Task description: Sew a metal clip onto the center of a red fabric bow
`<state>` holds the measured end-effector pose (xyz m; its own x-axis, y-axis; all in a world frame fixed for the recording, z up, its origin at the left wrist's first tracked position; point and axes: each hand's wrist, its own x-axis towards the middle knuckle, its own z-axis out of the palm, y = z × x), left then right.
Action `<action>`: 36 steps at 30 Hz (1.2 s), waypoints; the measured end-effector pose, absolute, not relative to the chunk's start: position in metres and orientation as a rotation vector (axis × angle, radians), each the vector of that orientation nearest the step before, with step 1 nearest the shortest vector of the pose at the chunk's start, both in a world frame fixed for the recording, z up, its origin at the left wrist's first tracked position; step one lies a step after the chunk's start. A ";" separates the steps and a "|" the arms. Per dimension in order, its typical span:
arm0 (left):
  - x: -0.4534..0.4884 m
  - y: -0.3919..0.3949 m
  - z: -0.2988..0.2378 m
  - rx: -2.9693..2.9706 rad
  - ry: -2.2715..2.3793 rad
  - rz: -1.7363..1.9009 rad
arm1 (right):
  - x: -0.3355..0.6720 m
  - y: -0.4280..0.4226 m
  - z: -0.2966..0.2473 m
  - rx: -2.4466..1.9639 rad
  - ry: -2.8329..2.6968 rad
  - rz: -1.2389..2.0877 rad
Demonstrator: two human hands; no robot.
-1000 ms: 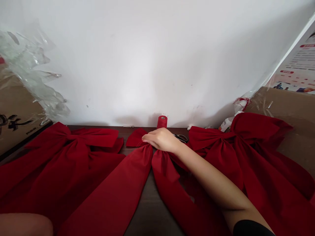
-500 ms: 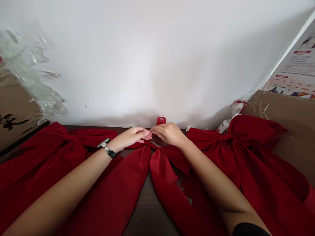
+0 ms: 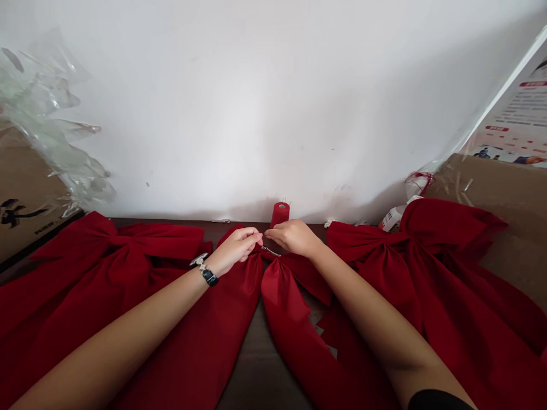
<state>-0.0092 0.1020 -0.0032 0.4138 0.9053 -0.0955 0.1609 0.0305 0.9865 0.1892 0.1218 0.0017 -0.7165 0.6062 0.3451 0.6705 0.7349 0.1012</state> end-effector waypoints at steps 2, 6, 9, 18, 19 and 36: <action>-0.009 0.102 -0.005 1.457 1.027 0.759 | 0.190 0.124 -0.002 -1.010 -2.651 -0.326; -0.016 0.106 -0.002 1.507 1.025 0.593 | 0.189 0.125 -0.007 -0.990 -2.657 -0.356; -0.024 0.111 0.003 1.503 0.990 0.312 | 0.188 0.126 -0.009 -0.966 -2.685 -0.371; -0.007 0.111 -0.018 1.343 1.039 0.681 | 0.185 0.125 -0.013 -0.999 -2.741 -0.379; -0.006 0.110 -0.023 1.361 1.052 0.711 | 0.186 0.124 -0.013 -1.035 -2.732 -0.350; -0.014 0.088 -0.043 1.809 1.097 0.870 | 0.254 0.128 -0.011 -2.171 -2.267 0.235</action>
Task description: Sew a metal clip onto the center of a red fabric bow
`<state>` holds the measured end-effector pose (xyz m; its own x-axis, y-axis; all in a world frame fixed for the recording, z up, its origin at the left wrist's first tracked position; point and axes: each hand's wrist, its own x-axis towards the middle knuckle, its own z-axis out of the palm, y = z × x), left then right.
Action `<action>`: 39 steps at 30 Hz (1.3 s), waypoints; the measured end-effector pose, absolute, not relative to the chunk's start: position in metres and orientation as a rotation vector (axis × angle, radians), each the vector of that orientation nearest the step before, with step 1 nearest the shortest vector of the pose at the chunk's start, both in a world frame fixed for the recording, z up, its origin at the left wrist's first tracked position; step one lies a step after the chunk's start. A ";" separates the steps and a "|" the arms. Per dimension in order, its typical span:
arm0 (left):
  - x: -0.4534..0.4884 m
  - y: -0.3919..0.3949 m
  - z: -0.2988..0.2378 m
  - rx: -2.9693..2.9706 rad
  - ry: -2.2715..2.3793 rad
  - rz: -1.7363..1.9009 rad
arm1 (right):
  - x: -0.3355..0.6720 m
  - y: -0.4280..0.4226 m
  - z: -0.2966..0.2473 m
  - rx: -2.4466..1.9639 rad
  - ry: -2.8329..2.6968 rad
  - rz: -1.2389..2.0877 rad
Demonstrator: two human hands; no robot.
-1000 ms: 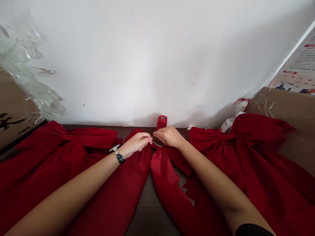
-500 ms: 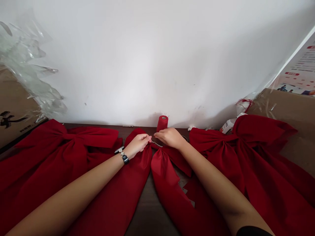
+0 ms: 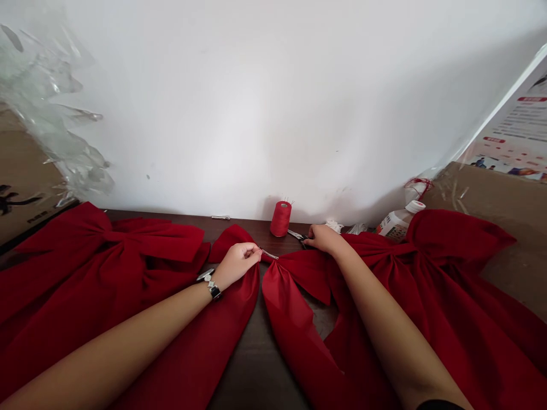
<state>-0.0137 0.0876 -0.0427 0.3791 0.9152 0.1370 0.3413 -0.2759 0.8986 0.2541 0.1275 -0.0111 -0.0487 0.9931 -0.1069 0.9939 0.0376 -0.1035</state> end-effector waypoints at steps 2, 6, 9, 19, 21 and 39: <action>-0.014 0.084 -0.043 1.849 1.005 0.815 | 0.255 0.129 -0.011 2.159 2.228 -0.292; -0.014 0.074 -0.031 1.851 0.818 0.730 | 0.258 0.131 -0.011 2.143 2.209 -0.372; -0.021 0.071 -0.004 1.824 0.758 0.661 | 0.259 0.131 -0.012 2.152 2.202 -0.393; -0.089 0.092 0.090 1.998 1.079 0.251 | 0.283 0.120 0.032 2.159 2.295 -0.653; -0.096 0.094 0.094 2.042 1.121 0.228 | 0.295 0.109 0.049 2.147 2.336 -0.777; -0.113 0.108 0.093 2.020 1.313 0.336 | 0.205 0.098 0.010 1.175 2.317 -2.043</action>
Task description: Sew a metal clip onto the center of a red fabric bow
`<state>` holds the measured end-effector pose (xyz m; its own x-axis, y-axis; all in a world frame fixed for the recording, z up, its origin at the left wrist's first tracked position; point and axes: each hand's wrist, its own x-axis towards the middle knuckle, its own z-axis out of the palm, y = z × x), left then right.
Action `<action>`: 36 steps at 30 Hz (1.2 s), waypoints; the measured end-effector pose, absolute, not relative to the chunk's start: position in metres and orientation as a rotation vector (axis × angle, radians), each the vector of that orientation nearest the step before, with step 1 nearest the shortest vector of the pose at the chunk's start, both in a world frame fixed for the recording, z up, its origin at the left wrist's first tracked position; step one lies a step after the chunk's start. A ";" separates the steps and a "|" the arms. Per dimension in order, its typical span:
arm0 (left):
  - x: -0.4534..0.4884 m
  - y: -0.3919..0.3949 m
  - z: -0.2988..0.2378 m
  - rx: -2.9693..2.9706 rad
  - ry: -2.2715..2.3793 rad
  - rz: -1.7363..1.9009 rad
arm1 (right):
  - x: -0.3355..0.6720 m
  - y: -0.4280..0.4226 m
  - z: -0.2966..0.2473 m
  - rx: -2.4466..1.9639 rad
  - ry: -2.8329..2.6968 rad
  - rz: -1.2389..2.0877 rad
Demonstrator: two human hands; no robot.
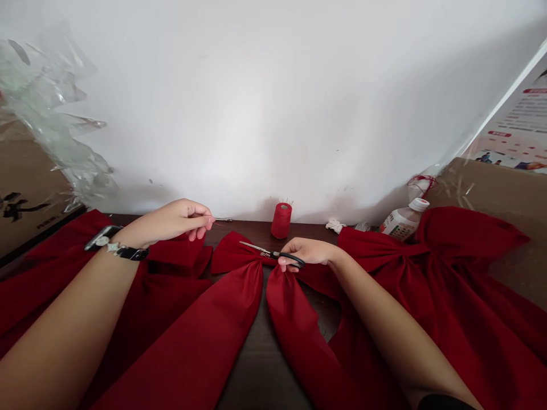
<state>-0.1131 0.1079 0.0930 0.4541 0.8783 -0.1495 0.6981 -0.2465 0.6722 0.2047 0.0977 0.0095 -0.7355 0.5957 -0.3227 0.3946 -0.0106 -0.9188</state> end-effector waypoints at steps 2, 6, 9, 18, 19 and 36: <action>-0.114 0.109 0.093 2.025 1.306 0.349 | 0.203 0.099 0.002 -1.023 -1.998 1.909; -0.109 0.104 0.097 2.002 1.311 0.393 | 0.203 0.097 -0.001 -0.794 -1.806 2.068; -0.106 0.099 0.100 1.990 1.302 0.443 | 0.198 0.094 -0.002 -0.684 -1.784 2.254; -0.091 0.090 0.097 2.036 1.168 0.363 | 0.174 0.091 -0.016 -0.635 -1.802 2.375; -0.088 0.089 0.096 2.055 1.148 0.325 | 0.171 0.091 -0.017 -0.631 -1.789 2.362; -0.087 0.090 0.093 2.098 1.138 0.232 | 0.181 0.087 -0.003 -0.848 -2.040 1.952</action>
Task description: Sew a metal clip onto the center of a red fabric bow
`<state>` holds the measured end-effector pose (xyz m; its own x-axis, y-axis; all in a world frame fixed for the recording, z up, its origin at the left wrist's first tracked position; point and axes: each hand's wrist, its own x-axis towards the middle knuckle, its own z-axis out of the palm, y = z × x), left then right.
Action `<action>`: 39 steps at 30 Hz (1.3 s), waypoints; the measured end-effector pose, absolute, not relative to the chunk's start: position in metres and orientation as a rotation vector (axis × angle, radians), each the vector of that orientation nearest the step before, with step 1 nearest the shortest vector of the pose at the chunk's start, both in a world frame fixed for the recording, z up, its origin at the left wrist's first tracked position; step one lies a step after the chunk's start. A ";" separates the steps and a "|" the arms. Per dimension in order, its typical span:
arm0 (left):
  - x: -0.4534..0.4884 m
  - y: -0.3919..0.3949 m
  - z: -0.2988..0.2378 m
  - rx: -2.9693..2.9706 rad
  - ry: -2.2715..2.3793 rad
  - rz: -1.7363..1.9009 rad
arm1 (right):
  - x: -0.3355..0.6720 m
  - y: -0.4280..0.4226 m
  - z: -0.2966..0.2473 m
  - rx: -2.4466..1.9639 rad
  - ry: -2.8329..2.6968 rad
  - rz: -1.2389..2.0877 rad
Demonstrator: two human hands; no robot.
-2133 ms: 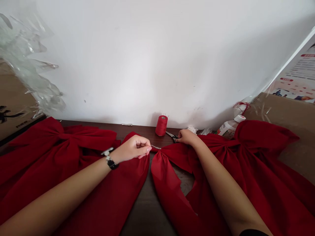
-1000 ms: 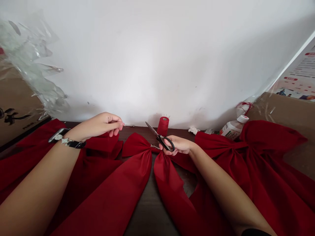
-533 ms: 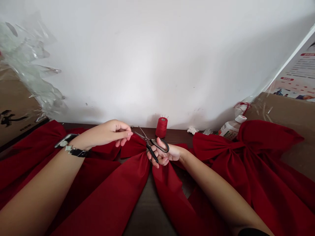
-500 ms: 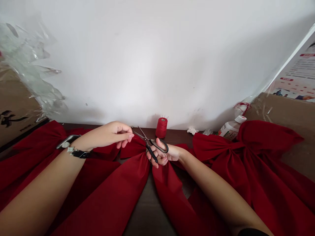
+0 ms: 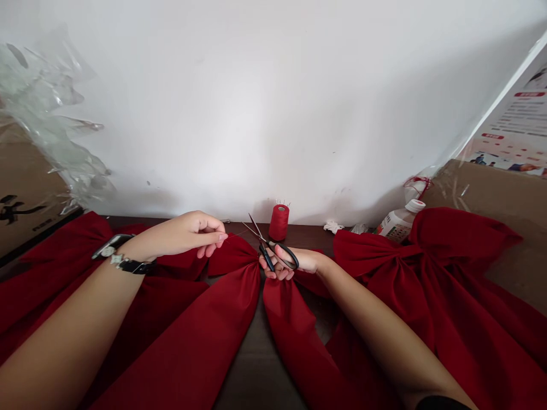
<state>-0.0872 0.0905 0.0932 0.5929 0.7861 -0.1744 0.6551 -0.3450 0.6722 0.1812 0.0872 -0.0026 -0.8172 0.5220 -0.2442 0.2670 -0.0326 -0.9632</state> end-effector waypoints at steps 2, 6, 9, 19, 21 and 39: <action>-0.086 0.090 0.092 2.098 1.132 0.232 | 0.181 0.088 -0.004 -0.832 -2.052 1.994; -0.083 0.087 0.094 2.117 1.108 0.211 | 0.178 0.087 -0.005 -0.814 -2.069 2.007; -0.083 0.084 0.099 2.131 1.111 0.199 | 0.174 0.084 -0.004 -0.758 -2.027 2.071; -0.078 0.076 0.101 2.132 1.069 0.160 | 0.158 0.076 -0.002 -0.711 -2.147 1.825; -0.077 0.076 0.100 2.148 1.054 0.147 | 0.156 0.074 -0.001 -0.695 -2.138 1.810; -0.070 0.075 0.096 2.179 1.008 0.025 | 0.154 0.071 0.000 -0.590 -2.103 1.682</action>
